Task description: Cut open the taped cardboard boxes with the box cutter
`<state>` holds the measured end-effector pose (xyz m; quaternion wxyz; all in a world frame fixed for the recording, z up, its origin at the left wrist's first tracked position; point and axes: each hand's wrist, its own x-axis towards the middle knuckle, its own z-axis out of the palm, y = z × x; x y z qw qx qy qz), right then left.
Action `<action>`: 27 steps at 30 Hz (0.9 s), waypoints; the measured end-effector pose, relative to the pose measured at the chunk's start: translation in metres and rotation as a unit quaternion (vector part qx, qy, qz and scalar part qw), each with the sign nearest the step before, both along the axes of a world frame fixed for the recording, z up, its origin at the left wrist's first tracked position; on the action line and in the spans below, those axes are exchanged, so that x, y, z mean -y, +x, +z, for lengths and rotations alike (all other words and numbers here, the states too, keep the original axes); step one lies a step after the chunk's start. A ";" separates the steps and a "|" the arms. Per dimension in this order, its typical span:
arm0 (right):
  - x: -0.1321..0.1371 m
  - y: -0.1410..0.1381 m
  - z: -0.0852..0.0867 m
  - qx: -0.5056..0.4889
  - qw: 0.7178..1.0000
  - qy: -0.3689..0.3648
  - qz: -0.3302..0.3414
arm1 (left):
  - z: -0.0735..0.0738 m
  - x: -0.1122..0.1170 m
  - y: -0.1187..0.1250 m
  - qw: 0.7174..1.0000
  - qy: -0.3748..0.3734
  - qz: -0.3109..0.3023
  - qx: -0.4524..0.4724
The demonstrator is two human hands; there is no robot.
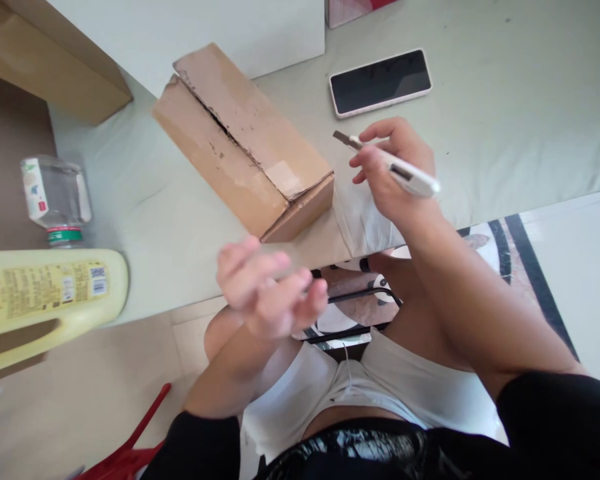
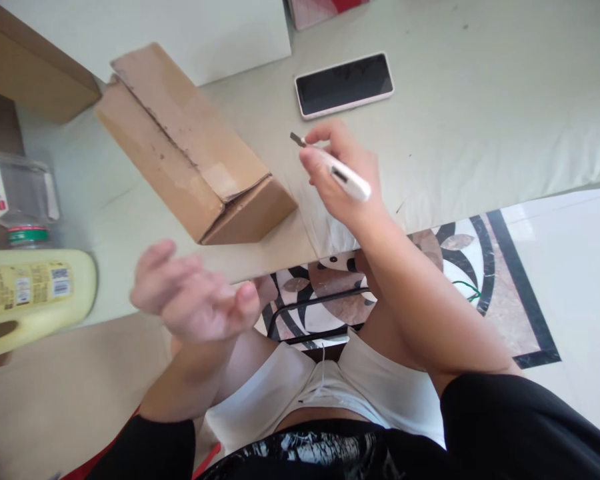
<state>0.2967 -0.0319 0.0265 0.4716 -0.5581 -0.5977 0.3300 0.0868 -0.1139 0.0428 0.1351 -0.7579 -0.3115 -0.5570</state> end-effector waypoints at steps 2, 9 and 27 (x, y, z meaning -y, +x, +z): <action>0.002 0.001 0.000 0.132 0.991 0.016 0.031 | -0.006 -0.011 -0.015 0.997 -0.064 0.045 0.022; -0.002 0.001 -0.011 0.370 0.923 -0.045 0.099 | -0.026 -0.023 -0.029 0.944 -0.297 0.041 0.140; 0.000 0.002 -0.015 0.444 0.875 -0.088 0.170 | -0.027 -0.052 -0.064 0.904 -0.232 0.133 0.335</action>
